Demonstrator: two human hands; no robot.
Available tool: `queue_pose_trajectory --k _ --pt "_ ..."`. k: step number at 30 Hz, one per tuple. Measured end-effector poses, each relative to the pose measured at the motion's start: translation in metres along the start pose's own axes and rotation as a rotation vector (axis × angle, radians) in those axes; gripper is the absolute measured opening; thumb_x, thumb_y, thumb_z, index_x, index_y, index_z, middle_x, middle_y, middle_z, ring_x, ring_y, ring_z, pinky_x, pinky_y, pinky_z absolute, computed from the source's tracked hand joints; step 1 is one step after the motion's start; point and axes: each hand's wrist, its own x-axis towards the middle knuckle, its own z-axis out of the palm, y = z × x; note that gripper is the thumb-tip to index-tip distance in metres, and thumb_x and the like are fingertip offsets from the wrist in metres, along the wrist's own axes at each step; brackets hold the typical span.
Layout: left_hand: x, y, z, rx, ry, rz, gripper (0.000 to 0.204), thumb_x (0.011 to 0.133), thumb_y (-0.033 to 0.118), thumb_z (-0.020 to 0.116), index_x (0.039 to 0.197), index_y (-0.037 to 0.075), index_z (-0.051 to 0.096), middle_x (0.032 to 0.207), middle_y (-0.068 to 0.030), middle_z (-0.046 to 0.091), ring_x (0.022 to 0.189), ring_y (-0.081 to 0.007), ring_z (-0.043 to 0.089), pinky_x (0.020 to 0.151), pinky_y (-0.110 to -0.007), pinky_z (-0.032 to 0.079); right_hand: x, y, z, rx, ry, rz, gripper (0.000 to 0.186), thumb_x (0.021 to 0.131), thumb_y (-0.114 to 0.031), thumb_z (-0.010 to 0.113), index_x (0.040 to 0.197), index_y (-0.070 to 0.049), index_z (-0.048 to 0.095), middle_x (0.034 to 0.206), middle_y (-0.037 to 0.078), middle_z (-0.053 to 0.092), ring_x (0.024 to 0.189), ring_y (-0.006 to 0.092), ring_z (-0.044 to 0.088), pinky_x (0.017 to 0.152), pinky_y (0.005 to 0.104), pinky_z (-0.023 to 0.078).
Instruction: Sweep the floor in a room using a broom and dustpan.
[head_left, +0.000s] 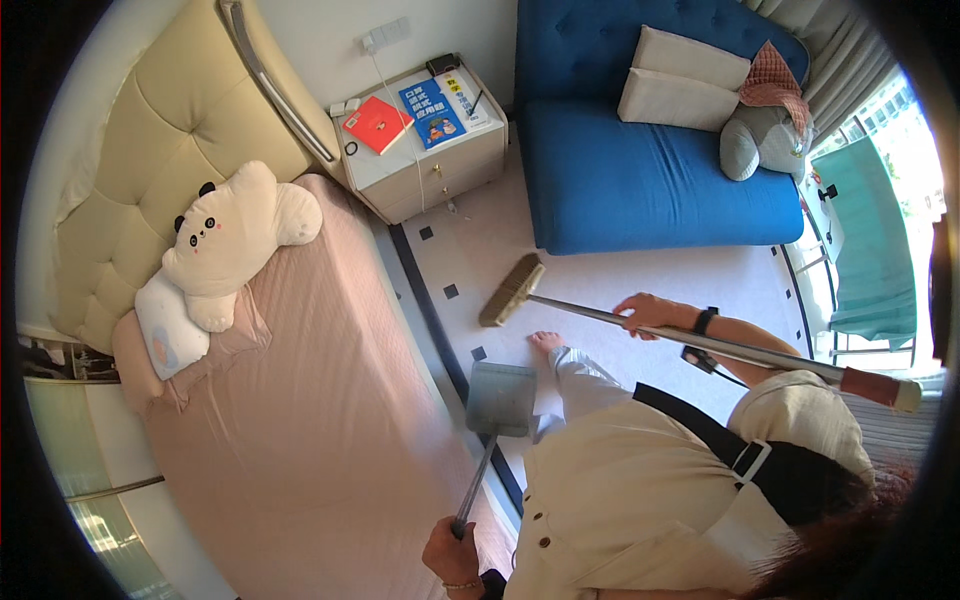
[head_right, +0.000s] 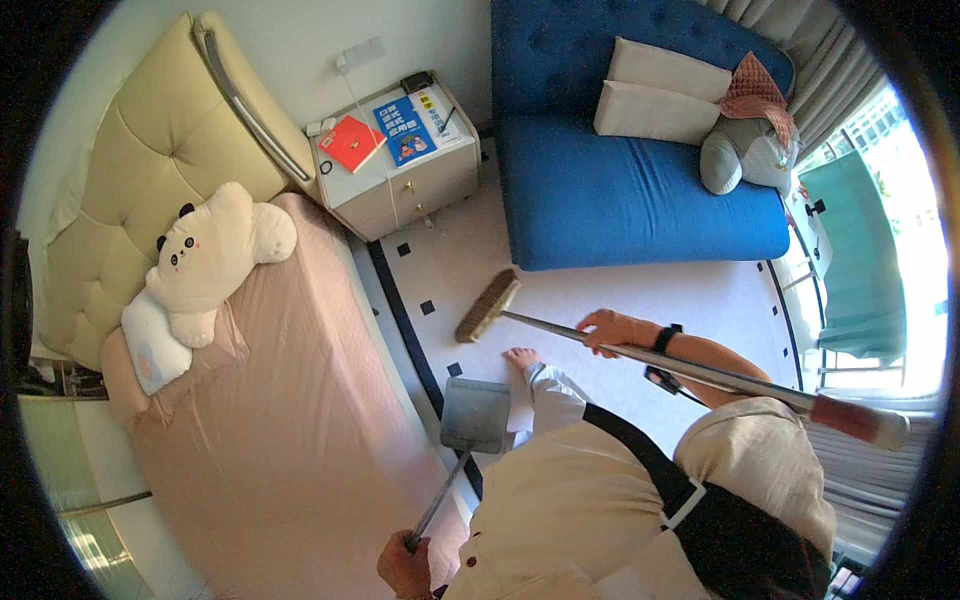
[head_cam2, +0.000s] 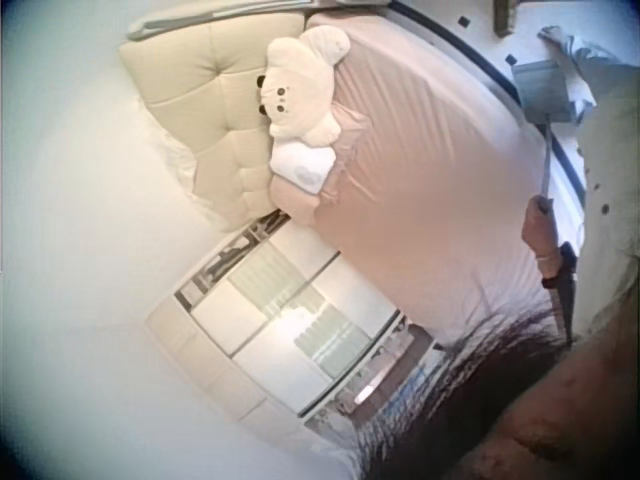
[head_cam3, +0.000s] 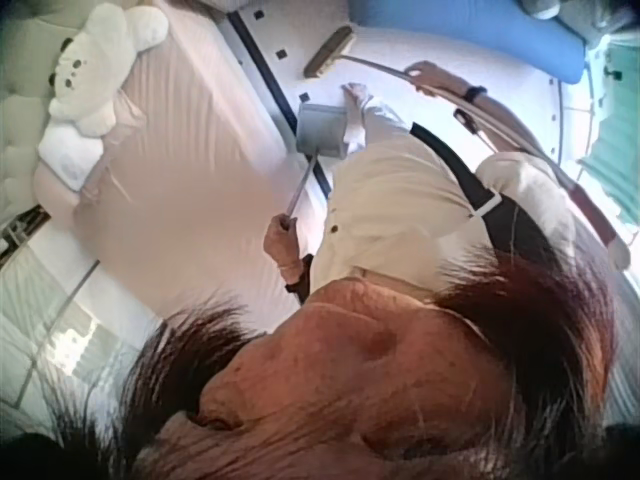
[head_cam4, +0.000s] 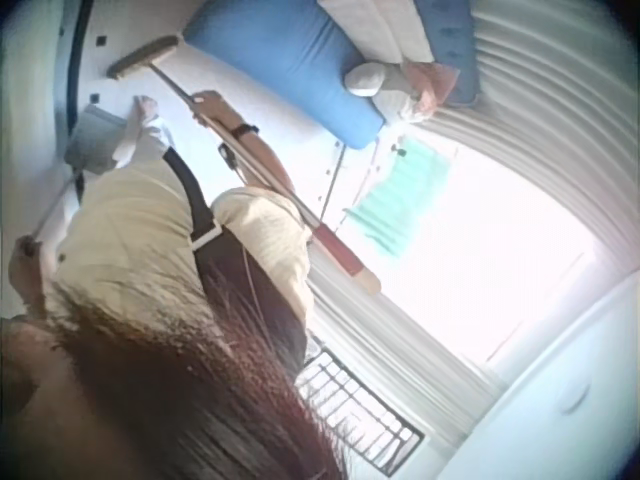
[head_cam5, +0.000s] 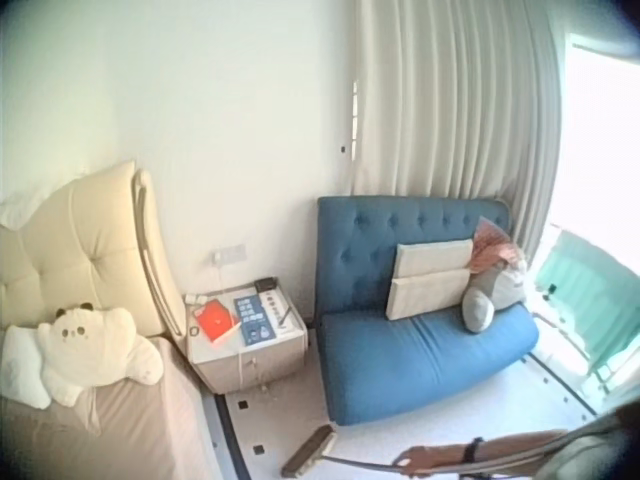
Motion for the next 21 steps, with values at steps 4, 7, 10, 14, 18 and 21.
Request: queue_pose_trajectory --k 4,7,10,14,18,21 --pt "-0.006 -0.012 -0.003 0.025 -0.024 0.048 0.028 0.061 0.022 0.079 0.079 0.01 0.062 0.07 -0.0068 0.063 0.062 -0.028 0.061 0.056 -0.038 0.045 -0.051 -0.018 0.015 -0.161 0.015 -0.007 0.05 0.074 -0.01 0.058 0.124 -0.002 0.051 0.066 0.008 0.06 0.044 0.012 0.052 0.038 0.0262 0.042" --pt "-0.006 -0.021 0.0 0.056 -0.052 0.097 0.027 0.061 0.022 0.078 0.08 0.01 0.063 0.071 -0.0069 0.063 0.064 -0.0278 0.061 0.056 -0.037 0.046 -0.073 -0.012 0.031 -0.191 0.021 -0.052 0.049 0.074 -0.01 0.058 0.123 -0.003 0.053 0.066 0.008 0.06 0.045 0.012 0.052 0.038 0.0261 0.042" --pt "-0.017 -0.02 -0.005 0.066 -0.036 0.117 0.03 0.06 0.021 0.081 0.08 0.01 0.062 0.068 -0.0056 0.064 0.062 -0.0263 0.062 0.058 -0.036 0.047 -0.053 -0.017 0.06 -0.153 -0.012 -0.164 0.047 0.075 -0.01 0.059 0.121 -0.003 0.055 0.067 0.008 0.061 0.045 0.0123 0.052 0.038 0.0258 0.042" --pt "-0.031 -0.024 -0.006 0.04 -0.038 0.139 0.029 0.059 0.021 0.081 0.078 0.009 0.062 0.067 -0.0058 0.064 0.061 -0.0261 0.062 0.057 -0.036 0.047 -0.004 -0.023 0.104 -0.109 -0.026 -0.211 0.046 0.075 -0.01 0.058 0.121 -0.005 0.055 0.068 0.007 0.061 0.044 0.012 0.052 0.039 0.0252 0.042" --pt "-0.043 -0.029 -0.008 0.101 -0.059 0.155 0.029 0.059 0.021 0.081 0.078 0.01 0.062 0.067 -0.0056 0.064 0.061 -0.0261 0.062 0.056 -0.036 0.047 0.016 -0.001 0.123 -0.038 -0.093 -0.252 0.044 0.076 -0.013 0.057 0.119 -0.007 0.055 0.069 0.007 0.06 0.047 0.0118 0.053 0.041 0.0254 0.043" --pt "-0.055 -0.034 -0.005 0.067 -0.043 0.143 0.029 0.058 0.02 0.081 0.077 0.01 0.062 0.067 -0.0054 0.064 0.061 -0.0265 0.062 0.056 -0.036 0.047 -0.015 0.019 0.116 -0.194 -0.074 -0.183 0.043 0.076 -0.015 0.057 0.118 -0.007 0.055 0.069 0.007 0.061 0.048 0.012 0.054 0.043 0.0257 0.045"
